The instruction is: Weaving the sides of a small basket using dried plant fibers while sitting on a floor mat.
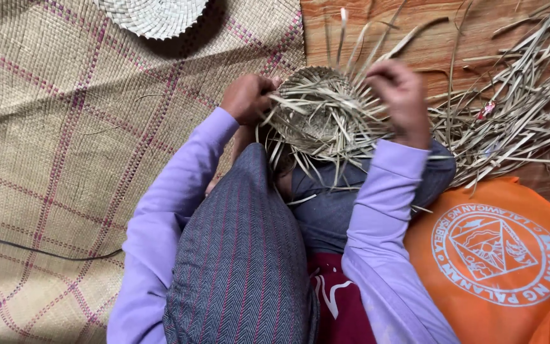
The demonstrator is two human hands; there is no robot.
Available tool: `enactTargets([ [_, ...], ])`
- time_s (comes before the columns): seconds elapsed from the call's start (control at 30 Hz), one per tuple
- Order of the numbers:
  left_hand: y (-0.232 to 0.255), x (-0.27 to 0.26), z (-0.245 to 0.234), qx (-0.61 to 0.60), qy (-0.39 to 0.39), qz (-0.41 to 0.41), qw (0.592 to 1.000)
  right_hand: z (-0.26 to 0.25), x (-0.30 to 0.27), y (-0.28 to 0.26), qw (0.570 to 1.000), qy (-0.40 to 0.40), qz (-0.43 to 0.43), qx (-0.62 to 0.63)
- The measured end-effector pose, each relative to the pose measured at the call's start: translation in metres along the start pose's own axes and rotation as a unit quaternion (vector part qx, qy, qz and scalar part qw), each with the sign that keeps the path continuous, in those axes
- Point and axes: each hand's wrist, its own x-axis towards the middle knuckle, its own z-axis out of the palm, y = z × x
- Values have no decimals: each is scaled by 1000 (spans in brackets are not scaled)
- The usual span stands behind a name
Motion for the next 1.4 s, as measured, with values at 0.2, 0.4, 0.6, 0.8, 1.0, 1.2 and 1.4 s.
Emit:
enactTargets([
  [0.2, 3, 4, -6, 56, -14, 31, 998, 23, 4, -6, 990, 78, -78, 85],
  [0.4, 4, 11, 1, 93, 9, 25, 995, 106, 31, 26, 940, -6, -231, -249],
  [0.6, -2, 0, 0, 8, 31, 53, 998, 111, 34, 40, 916, -6, -122, -383],
  [0.8, -6, -17, 20, -2, 132, 58, 990, 112, 34, 41, 908, -2, -150, -391],
  [1.0, 13, -75, 6, -308, 145, 27, 940, 113, 31, 41, 910, -11, -129, -394],
  [1.2, -21, -56, 46, -392, 188, 53, 899, 113, 32, 40, 904, -55, -132, -404],
  [1.4, 13, -60, 22, -533, 245, 60, 808, 112, 42, 67, 956, -62, -90, -271],
])
